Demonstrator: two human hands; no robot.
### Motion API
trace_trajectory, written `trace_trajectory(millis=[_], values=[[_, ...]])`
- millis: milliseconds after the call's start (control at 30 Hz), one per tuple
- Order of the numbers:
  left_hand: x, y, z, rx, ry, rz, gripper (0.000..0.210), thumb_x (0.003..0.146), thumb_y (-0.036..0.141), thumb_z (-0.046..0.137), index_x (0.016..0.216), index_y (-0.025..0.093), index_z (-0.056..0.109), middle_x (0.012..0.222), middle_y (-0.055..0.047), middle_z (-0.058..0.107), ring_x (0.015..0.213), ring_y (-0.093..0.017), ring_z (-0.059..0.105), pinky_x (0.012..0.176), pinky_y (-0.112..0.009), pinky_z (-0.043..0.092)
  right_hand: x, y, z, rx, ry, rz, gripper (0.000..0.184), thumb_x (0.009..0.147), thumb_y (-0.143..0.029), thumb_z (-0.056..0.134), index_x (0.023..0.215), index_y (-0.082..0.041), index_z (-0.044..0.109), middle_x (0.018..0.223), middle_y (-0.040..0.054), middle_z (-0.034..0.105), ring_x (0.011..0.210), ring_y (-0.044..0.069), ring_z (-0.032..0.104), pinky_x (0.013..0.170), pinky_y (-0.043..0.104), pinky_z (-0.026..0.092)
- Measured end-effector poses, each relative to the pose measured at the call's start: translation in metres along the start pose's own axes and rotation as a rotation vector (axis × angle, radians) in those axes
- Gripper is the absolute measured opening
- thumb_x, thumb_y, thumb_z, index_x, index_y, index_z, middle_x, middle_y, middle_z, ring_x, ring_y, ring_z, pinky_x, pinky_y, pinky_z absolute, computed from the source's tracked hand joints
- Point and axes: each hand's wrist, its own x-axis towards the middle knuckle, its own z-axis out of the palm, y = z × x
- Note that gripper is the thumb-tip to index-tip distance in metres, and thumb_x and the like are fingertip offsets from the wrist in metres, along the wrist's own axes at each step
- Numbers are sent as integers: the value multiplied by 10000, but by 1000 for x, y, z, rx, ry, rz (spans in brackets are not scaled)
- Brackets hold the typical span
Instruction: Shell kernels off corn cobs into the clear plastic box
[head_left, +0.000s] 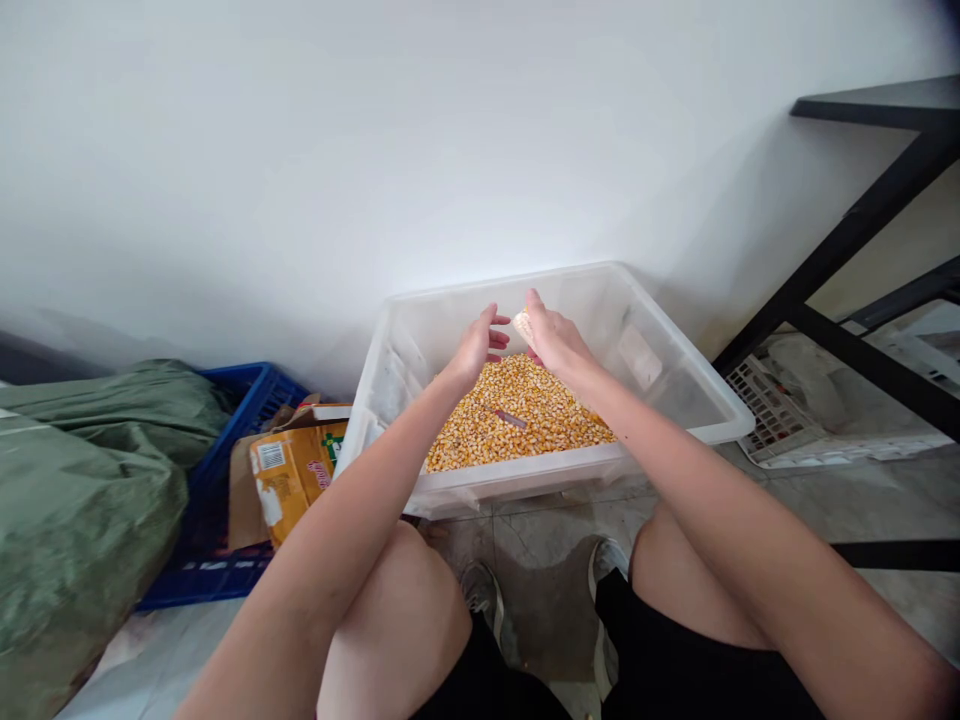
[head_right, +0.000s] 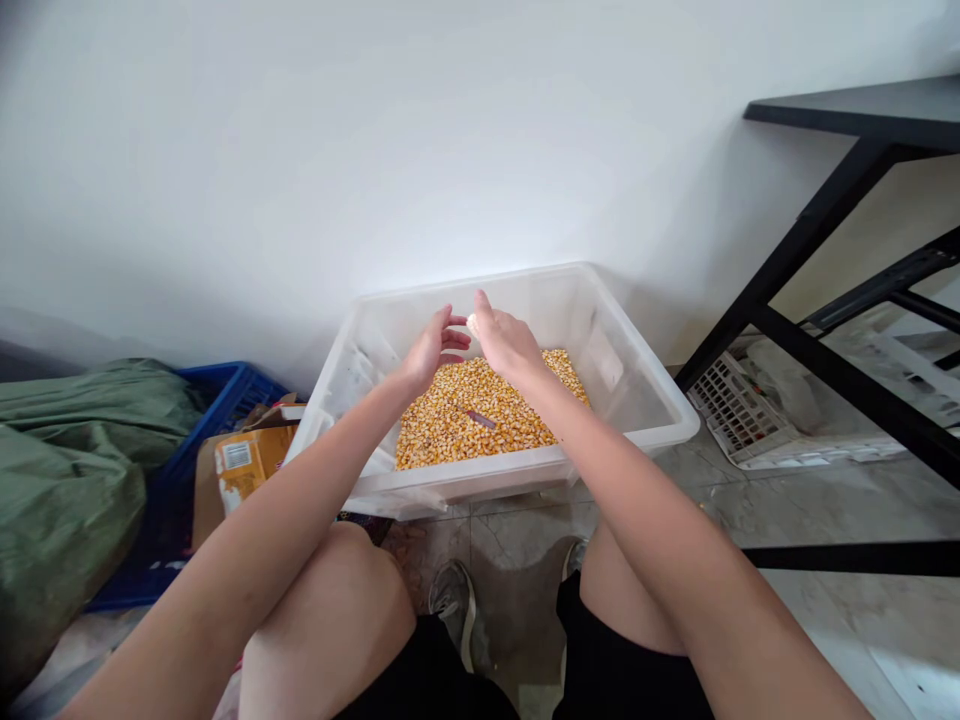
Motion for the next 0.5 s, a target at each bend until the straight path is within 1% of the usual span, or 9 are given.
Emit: trace_trajectory(millis=[67,133,200,267,333,400,467,500], values=[[1,0,-1,4,3,-4,511,904,619,379,971,188,646,859,-89,596,826,-201,585,676,-303,458,0,2,0,-53,56,-8,481,940,-612,332,749,-231,554,659,54,578,668,210,572,583,311,400],[1,0,-1,6,2,-7,512,899,622,390,942,184,652,849,-89,601,813,-198,587,665,-300,455,2,5,1,-103,110,-18,470,950,-570,317,749,-225,565,679,60,594,670,212,582,584,313,405],[1,0,-1,8,1,-13,510,887,629,409,906,181,652,837,-87,604,795,-194,590,654,-296,452,4,8,2,-121,123,-19,456,959,-521,293,758,-221,571,698,64,605,673,213,592,582,313,411],[1,0,-1,-6,-19,-17,494,879,622,426,877,178,643,811,-78,602,772,-187,591,646,-291,450,6,10,3,-118,115,2,471,961,-534,281,777,-221,581,695,60,610,663,211,601,577,308,418],[-1,1,-1,-55,-87,-6,465,875,598,436,873,177,633,791,-65,600,758,-180,595,651,-290,456,8,10,3,-93,91,49,513,955,-594,276,795,-221,591,679,57,616,631,202,605,571,304,428],[-3,2,-1,-116,-189,40,407,863,547,470,912,179,636,808,-55,613,777,-176,607,669,-290,470,8,9,2,-60,63,104,545,944,-637,282,804,-217,599,688,62,631,591,191,605,563,304,439],[-7,4,0,-106,-259,96,330,814,468,578,972,185,639,845,-44,636,804,-170,620,678,-280,475,9,7,0,-26,64,134,530,950,-606,277,821,-210,604,726,70,651,573,186,606,554,304,447],[-8,5,1,-69,-271,125,325,778,425,641,1001,188,638,855,-39,646,808,-166,625,672,-271,472,9,7,-1,-17,76,136,509,957,-567,269,827,-207,604,738,71,656,579,187,609,553,302,447]])
